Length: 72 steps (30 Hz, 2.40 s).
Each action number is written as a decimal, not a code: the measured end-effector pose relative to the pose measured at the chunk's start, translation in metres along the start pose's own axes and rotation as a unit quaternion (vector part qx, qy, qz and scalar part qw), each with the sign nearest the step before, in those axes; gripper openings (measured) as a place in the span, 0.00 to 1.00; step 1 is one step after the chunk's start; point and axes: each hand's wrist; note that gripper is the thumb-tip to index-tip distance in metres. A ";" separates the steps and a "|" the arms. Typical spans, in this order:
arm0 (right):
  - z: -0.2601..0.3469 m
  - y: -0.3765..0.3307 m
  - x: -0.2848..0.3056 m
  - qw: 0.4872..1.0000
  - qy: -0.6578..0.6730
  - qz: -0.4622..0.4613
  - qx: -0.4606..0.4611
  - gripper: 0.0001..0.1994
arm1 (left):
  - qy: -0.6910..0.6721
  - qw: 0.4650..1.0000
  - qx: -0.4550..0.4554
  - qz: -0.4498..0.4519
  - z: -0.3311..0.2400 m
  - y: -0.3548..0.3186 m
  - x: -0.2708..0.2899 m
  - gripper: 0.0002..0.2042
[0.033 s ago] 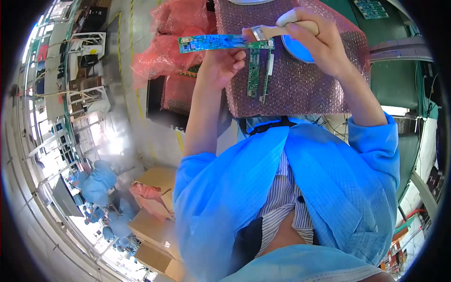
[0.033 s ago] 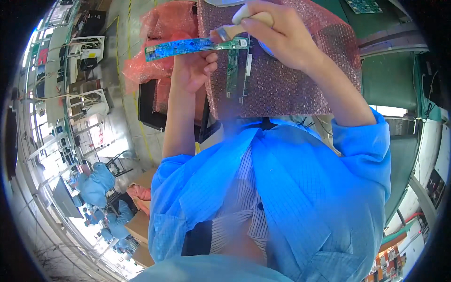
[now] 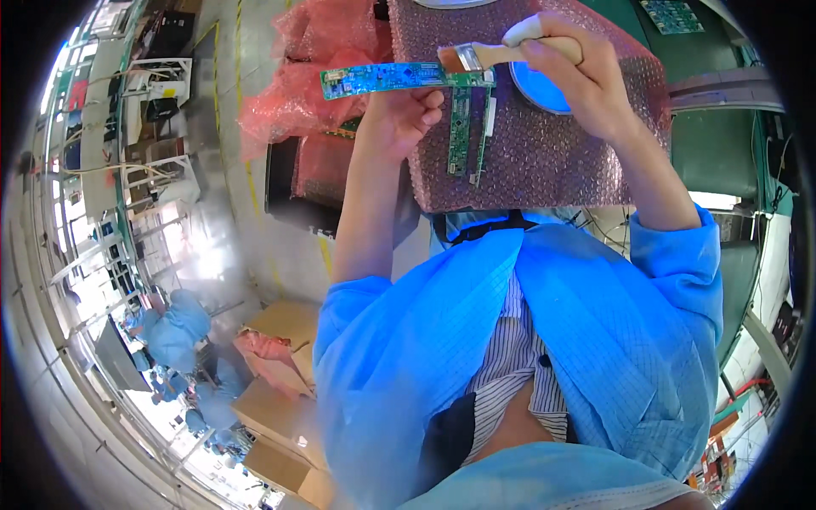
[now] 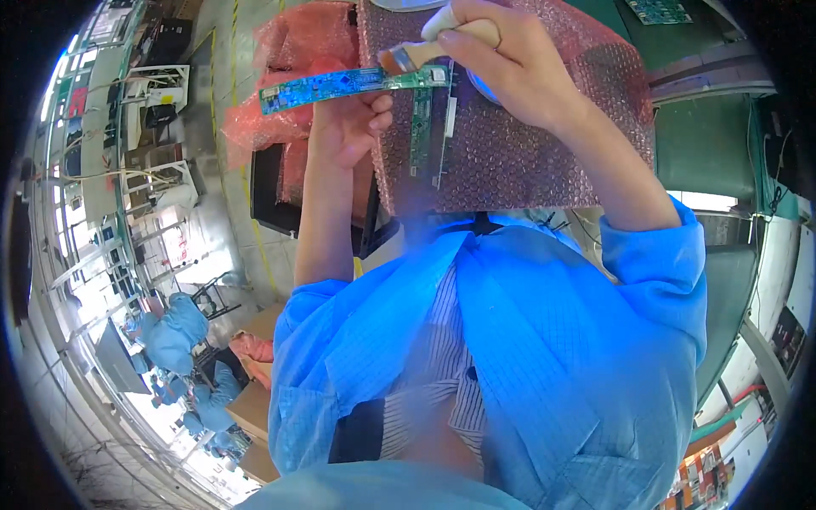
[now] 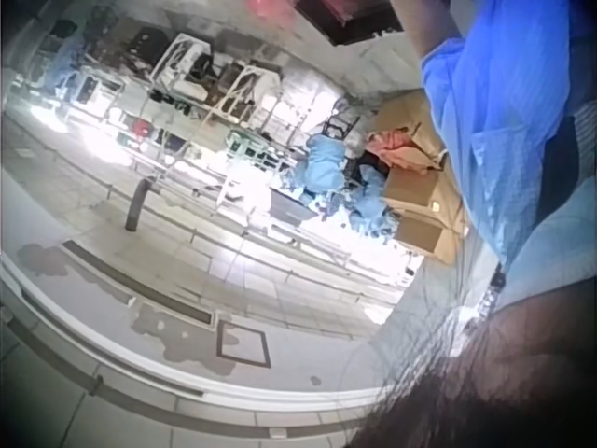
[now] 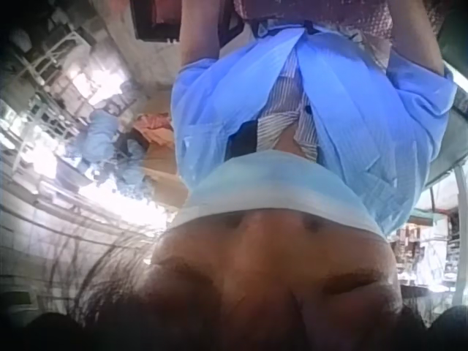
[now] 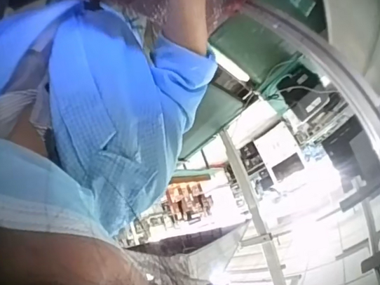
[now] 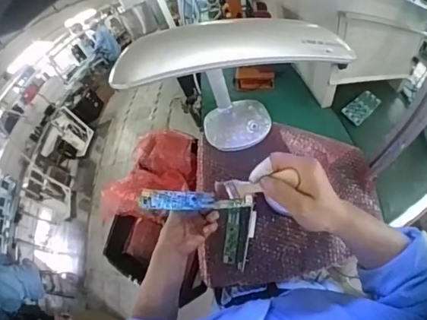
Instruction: Applying a liquid solution to printed circuit boards using a hand-held brush.
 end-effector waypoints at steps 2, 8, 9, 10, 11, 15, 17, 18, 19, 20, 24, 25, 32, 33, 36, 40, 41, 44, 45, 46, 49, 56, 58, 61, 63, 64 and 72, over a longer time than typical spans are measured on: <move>0.006 0.000 -0.010 0.998 0.056 -0.036 -0.001 0.10 | 0.023 0.996 -0.059 -0.055 0.001 -0.002 -0.004 0.22; -0.001 0.000 -0.020 0.996 0.069 -0.035 -0.039 0.10 | 0.026 0.990 -0.111 -0.080 -0.004 0.000 -0.007 0.19; -0.010 -0.002 -0.016 0.993 0.074 -0.074 -0.051 0.10 | 0.032 0.988 -0.105 -0.105 -0.005 0.000 -0.007 0.19; -0.015 -0.003 -0.015 0.988 0.079 -0.113 -0.063 0.10 | 0.034 0.988 -0.106 -0.104 -0.004 0.000 -0.008 0.19; -0.009 -0.003 -0.019 0.984 0.089 -0.144 -0.061 0.10 | 0.031 0.989 -0.119 -0.083 -0.003 -0.003 -0.013 0.17; 0.006 -0.004 -0.033 0.976 0.181 -0.118 0.006 0.10 | -0.002 0.982 -0.172 -0.076 0.003 -0.001 -0.017 0.14; -0.006 -0.006 -0.039 0.976 0.160 -0.135 -0.055 0.11 | 0.024 0.982 -0.169 -0.079 0.002 -0.002 -0.019 0.14; -0.011 -0.005 -0.034 0.976 0.159 -0.135 -0.055 0.11 | 0.048 0.981 -0.167 -0.083 0.001 -0.004 -0.020 0.14; -0.018 -0.007 -0.027 0.973 0.160 -0.149 -0.077 0.10 | 0.048 0.981 -0.167 -0.083 0.002 -0.005 -0.021 0.14; -0.018 -0.007 -0.024 0.968 0.162 -0.162 -0.100 0.10 | 0.045 0.980 -0.178 -0.071 0.004 -0.008 -0.022 0.14; 0.002 -0.008 -0.038 0.942 0.283 -0.157 -0.092 0.10 | 0.030 0.972 -0.224 -0.063 0.009 -0.005 -0.022 0.13; -0.003 -0.007 -0.038 0.942 0.283 -0.157 -0.092 0.10 | 0.030 0.972 -0.224 -0.063 0.009 -0.006 -0.021 0.13; -0.008 -0.007 -0.038 0.934 0.273 -0.205 -0.102 0.09 | 0.025 0.977 -0.212 -0.026 0.011 -0.011 -0.015 0.14; -0.008 -0.007 -0.042 0.939 0.261 -0.197 -0.105 0.09 | 0.023 0.973 -0.227 -0.029 0.012 -0.010 -0.016 0.14; -0.021 -0.006 -0.037 0.952 0.216 -0.184 -0.112 0.09 | 0.042 0.976 -0.214 -0.024 0.011 -0.015 -0.010 0.14; -0.015 -0.006 -0.039 0.933 0.267 -0.212 -0.116 0.09 | 0.030 0.977 -0.210 -0.029 0.011 -0.020 -0.012 0.13; -0.010 -0.006 -0.041 0.921 0.312 -0.207 -0.110 0.09 | 0.029 0.976 -0.217 -0.011 0.013 -0.018 -0.012 0.13; -0.023 -0.005 -0.040 0.945 0.215 -0.214 -0.121 0.09 | 0.031 0.976 -0.216 -0.011 0.011 -0.018 -0.012 0.12; -0.022 -0.004 -0.038 0.945 0.215 -0.213 -0.121 0.09 | 0.035 0.977 -0.209 -0.030 0.009 -0.019 -0.013 0.12; -0.020 -0.004 -0.035 0.938 0.234 -0.224 -0.125 0.09 | 0.035 0.976 -0.211 -0.030 0.009 -0.020 -0.015 0.12; -0.016 -0.006 -0.041 0.928 0.265 -0.230 -0.124 0.09 | 0.019 0.977 -0.210 -0.023 0.012 -0.022 -0.017 0.12; -0.014 -0.007 -0.039 0.911 0.312 -0.236 -0.132 0.09 | 0.035 0.972 -0.234 -0.014 0.010 -0.023 -0.019 0.13; -0.020 -0.008 -0.038 0.924 0.286 -0.220 -0.126 0.09 | 0.040 0.972 -0.232 -0.008 0.010 -0.023 -0.019 0.13; -0.016 -0.007 -0.031 0.945 0.226 -0.215 -0.099 0.09 | 0.035 0.968 -0.248 -0.002 0.008 -0.024 -0.020 0.13; -0.008 -0.008 -0.030 0.950 0.190 -0.232 -0.083 0.09 | 0.015 0.969 -0.247 0.025 0.007 -0.024 -0.023 0.13; -0.004 -0.008 -0.033 0.959 0.160 -0.231 -0.030 0.09 | 0.015 0.969 -0.247 0.024 0.007 -0.024 -0.024 0.13; -0.009 -0.003 -0.032 0.958 -0.112 -0.116 0.237 0.07 | 0.000 0.969 -0.246 0.016 0.009 -0.024 -0.025 0.13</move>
Point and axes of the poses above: each hand's wrist, its own y-axis towards the middle knuckle, its own x-axis out of the back of the hand, z = x × y, and after that the axes turned 2 degrees about -x, right-handed
